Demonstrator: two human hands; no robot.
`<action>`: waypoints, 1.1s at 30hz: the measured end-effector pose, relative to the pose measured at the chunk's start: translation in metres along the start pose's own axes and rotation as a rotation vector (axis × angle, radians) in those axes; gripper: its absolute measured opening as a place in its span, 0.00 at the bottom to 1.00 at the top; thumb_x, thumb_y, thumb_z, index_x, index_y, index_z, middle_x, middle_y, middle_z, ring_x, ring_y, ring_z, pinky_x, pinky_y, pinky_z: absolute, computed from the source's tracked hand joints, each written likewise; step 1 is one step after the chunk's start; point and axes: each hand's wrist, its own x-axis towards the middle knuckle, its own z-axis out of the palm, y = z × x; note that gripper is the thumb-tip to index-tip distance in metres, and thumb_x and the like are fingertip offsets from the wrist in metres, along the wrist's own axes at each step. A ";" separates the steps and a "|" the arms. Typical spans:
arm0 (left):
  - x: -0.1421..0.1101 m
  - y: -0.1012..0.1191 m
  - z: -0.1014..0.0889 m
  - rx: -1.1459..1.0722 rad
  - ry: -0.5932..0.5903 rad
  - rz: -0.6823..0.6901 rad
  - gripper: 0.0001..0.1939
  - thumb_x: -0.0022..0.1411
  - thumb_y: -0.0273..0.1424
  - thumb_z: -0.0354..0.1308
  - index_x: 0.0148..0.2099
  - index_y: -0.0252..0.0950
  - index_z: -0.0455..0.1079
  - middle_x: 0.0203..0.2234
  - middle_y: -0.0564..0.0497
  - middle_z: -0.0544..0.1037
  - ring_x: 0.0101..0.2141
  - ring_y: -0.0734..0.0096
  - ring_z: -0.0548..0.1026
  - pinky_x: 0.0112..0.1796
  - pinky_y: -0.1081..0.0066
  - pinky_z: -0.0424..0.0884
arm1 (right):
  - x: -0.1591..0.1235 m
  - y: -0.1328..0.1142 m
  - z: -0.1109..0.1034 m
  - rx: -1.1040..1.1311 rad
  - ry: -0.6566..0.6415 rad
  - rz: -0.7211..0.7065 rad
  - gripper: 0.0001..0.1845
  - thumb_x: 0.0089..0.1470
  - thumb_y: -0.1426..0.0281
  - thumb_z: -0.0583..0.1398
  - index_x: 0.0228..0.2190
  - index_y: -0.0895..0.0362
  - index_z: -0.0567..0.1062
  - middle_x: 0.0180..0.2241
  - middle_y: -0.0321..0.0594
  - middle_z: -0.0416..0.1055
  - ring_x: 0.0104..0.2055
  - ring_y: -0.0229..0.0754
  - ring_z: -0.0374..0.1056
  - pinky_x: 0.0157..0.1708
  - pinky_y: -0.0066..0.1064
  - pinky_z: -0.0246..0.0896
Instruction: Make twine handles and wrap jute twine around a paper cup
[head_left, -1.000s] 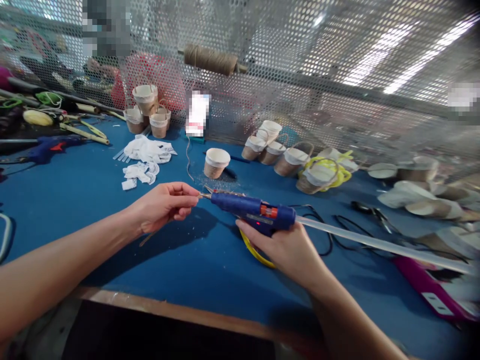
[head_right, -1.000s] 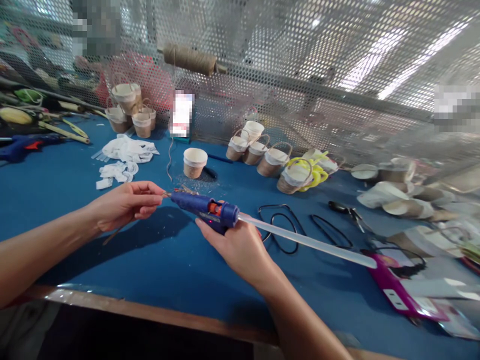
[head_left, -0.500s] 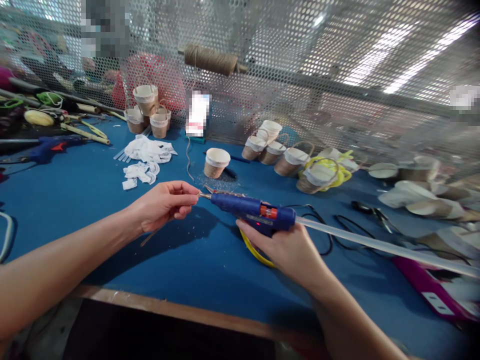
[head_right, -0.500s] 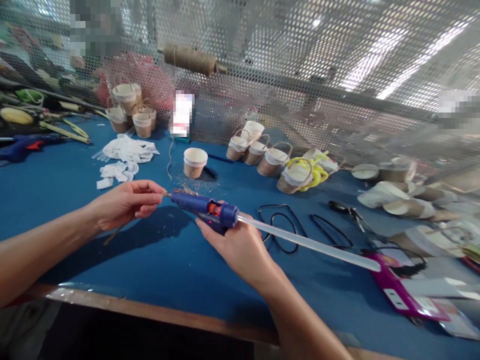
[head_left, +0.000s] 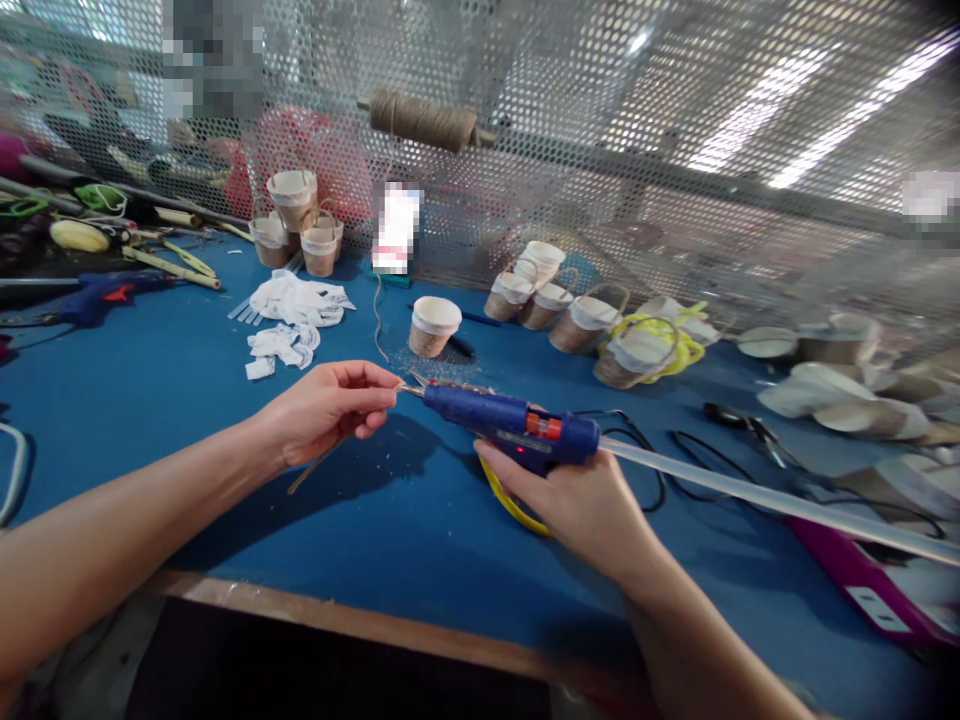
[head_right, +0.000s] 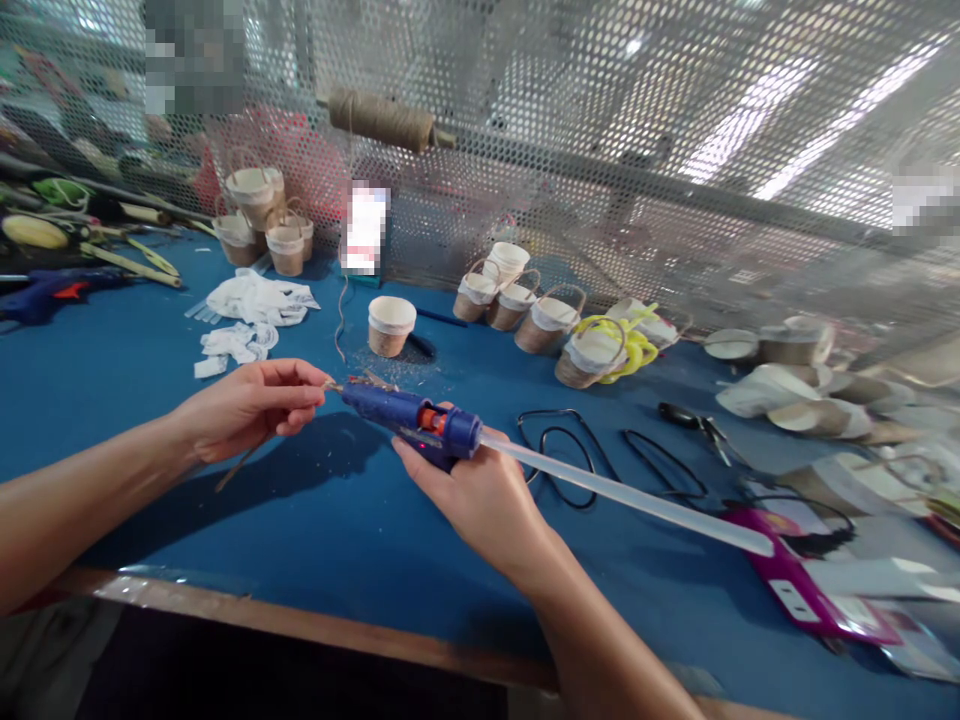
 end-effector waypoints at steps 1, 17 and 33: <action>0.000 0.000 0.000 0.003 0.011 -0.001 0.05 0.47 0.21 0.61 0.29 0.31 0.69 0.15 0.56 0.69 0.16 0.83 0.65 0.18 0.80 0.57 | 0.000 0.000 0.000 0.012 0.001 0.003 0.07 0.48 0.67 0.57 0.23 0.54 0.72 0.21 0.36 0.73 0.24 0.41 0.71 0.25 0.29 0.66; 0.001 -0.001 0.002 -0.073 0.051 0.037 0.05 0.46 0.20 0.62 0.28 0.30 0.70 0.19 0.54 0.70 0.19 0.83 0.66 0.19 0.81 0.60 | -0.001 -0.005 0.000 0.072 0.020 0.063 0.06 0.47 0.66 0.58 0.22 0.54 0.70 0.20 0.33 0.72 0.21 0.40 0.68 0.25 0.29 0.66; -0.001 -0.003 0.004 -0.034 0.047 0.060 0.05 0.47 0.20 0.61 0.29 0.29 0.69 0.19 0.54 0.70 0.19 0.82 0.66 0.19 0.81 0.60 | -0.001 -0.003 0.002 0.139 0.006 0.056 0.04 0.48 0.68 0.58 0.24 0.54 0.69 0.21 0.32 0.71 0.23 0.39 0.69 0.26 0.29 0.67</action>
